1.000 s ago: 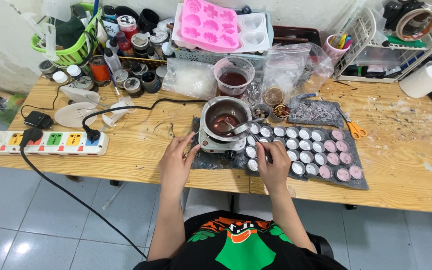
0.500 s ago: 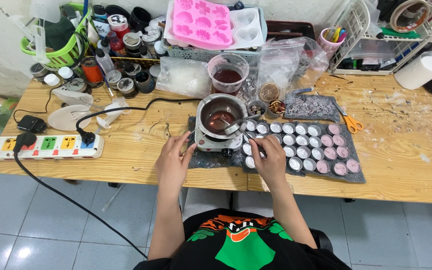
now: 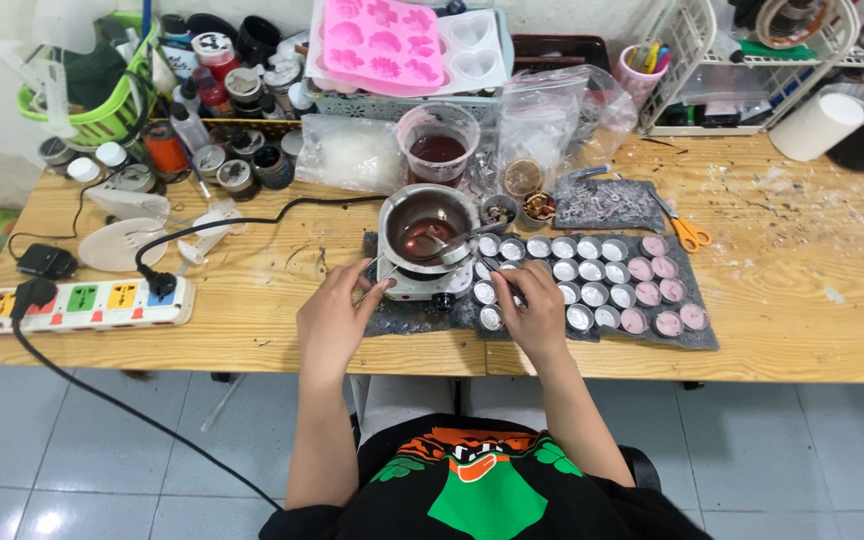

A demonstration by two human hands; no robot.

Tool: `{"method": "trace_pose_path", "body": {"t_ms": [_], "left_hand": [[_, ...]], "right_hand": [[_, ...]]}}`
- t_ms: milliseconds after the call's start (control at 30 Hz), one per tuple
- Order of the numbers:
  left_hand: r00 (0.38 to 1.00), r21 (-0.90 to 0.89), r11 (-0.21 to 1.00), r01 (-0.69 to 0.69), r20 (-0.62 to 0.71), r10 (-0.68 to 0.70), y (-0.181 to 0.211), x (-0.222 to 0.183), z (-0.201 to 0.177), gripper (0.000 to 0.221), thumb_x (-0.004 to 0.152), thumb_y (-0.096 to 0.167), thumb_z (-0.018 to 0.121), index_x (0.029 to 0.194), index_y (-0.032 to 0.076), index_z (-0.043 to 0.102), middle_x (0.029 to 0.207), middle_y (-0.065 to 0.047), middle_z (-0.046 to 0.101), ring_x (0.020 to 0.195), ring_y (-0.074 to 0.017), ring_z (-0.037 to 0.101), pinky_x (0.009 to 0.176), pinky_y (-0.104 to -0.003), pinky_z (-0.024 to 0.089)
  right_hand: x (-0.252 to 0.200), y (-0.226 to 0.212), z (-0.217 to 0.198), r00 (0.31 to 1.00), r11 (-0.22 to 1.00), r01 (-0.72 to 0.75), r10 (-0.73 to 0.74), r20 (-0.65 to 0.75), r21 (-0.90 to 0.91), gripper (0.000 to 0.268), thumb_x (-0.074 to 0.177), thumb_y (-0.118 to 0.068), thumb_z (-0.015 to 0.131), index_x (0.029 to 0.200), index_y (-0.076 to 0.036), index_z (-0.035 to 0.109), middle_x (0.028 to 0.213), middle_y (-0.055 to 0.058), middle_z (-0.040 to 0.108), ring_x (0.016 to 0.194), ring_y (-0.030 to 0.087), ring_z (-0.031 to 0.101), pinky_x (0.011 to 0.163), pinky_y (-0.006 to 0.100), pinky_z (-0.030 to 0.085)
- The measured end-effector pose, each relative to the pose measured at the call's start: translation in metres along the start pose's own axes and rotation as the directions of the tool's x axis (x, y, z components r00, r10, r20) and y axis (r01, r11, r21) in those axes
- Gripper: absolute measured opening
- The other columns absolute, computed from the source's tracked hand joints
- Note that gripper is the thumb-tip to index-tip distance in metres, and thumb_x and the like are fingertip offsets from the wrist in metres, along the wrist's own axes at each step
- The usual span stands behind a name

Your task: Pouring melted wax from a small heating pot into several small metal candle tins arranged on a mat.

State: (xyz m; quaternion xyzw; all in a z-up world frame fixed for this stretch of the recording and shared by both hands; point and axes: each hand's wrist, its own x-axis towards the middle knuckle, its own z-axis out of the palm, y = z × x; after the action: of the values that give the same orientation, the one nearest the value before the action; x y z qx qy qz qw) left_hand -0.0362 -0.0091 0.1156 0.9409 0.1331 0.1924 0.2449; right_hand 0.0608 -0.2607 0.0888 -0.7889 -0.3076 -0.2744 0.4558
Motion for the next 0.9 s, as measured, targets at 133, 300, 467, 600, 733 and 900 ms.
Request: {"method": "trace_pose_path", "body": {"t_ms": [133, 300, 467, 600, 733, 900], "left_hand": [[0.992, -0.005, 0.997, 0.079, 0.098, -0.078, 0.001, 0.001, -0.002, 0.05, 0.09, 0.047, 0.07, 0.13, 0.017, 0.069, 0.09, 0.001, 0.07, 0.07, -0.0184, 0.067, 0.063, -0.036, 0.051], [0.993, 0.005, 0.996, 0.086, 0.079, -0.086, 0.005, 0.0, -0.005, 0.05, 0.088, 0.047, 0.072, 0.128, 0.017, 0.072, 0.084, 0.001, 0.068, 0.064, -0.0177, 0.064, 0.059, -0.035, 0.05], [0.994, 0.008, 0.997, 0.077, 0.072, -0.078, 0.007, 0.001, -0.007, 0.048, 0.089, 0.046, 0.072, 0.128, 0.018, 0.072, 0.084, 0.001, 0.069, 0.062, -0.0175, 0.064, 0.059, -0.035, 0.049], [0.988, 0.015, 0.993, 0.113, 0.102, -0.114, 0.011, 0.001, -0.008, 0.046, 0.091, 0.045, 0.072, 0.129, 0.018, 0.072, 0.084, 0.001, 0.069, 0.06, -0.0166, 0.064, 0.058, -0.034, 0.05], [0.986, 0.012, 0.993, 0.118, 0.114, -0.119, 0.011, -0.001, -0.009, 0.046, 0.091, 0.044, 0.072, 0.129, 0.019, 0.072, 0.084, 0.001, 0.069, 0.061, -0.0163, 0.065, 0.058, -0.034, 0.05], [0.992, 0.037, 0.995, 0.094, 0.076, -0.097, 0.012, -0.003, -0.007, 0.045, 0.092, 0.044, 0.072, 0.129, 0.019, 0.072, 0.085, 0.0, 0.069, 0.062, -0.0175, 0.064, 0.059, -0.035, 0.049]], "right_hand": [[-0.002, 0.006, -0.008, 1.0, 1.0, -0.006, 0.006, -0.001, 0.011, 0.009, 0.09, 0.0, 0.078, 0.092, 0.002, 0.07, 0.079, 0.01, 0.062, 0.069, 0.022, 0.06, 0.06, 0.033, 0.047], [-0.004, 0.014, -0.026, 1.0, 1.0, 0.008, -0.008, 0.008, -0.01, 0.008, 0.092, -0.002, 0.077, 0.093, 0.001, 0.07, 0.081, 0.009, 0.062, 0.069, 0.02, 0.06, 0.058, 0.031, 0.047], [-0.002, 0.063, -0.086, 0.998, 0.983, -0.008, 0.019, 0.057, -0.183, 0.009, 0.094, -0.006, 0.077, 0.089, -0.002, 0.071, 0.077, 0.008, 0.063, 0.065, 0.019, 0.06, 0.055, 0.031, 0.046], [0.017, 0.107, -0.151, 0.982, 0.913, -0.035, 0.106, 0.154, -0.405, 0.015, 0.098, -0.01, 0.078, 0.088, -0.002, 0.069, 0.084, 0.01, 0.066, 0.071, 0.022, 0.065, 0.062, 0.033, 0.051], [0.039, 0.148, -0.169, 0.966, 0.794, -0.013, 0.168, 0.199, -0.608, 0.02, 0.096, -0.013, 0.079, 0.084, -0.001, 0.069, 0.084, 0.015, 0.066, 0.078, 0.034, 0.065, 0.067, 0.043, 0.051], [0.039, 0.209, -0.159, 0.88, 0.755, -0.016, 0.322, 0.35, -0.655, 0.019, 0.088, -0.019, 0.076, 0.083, -0.001, 0.072, 0.09, 0.018, 0.071, 0.081, 0.04, 0.067, 0.072, 0.049, 0.054]]}}
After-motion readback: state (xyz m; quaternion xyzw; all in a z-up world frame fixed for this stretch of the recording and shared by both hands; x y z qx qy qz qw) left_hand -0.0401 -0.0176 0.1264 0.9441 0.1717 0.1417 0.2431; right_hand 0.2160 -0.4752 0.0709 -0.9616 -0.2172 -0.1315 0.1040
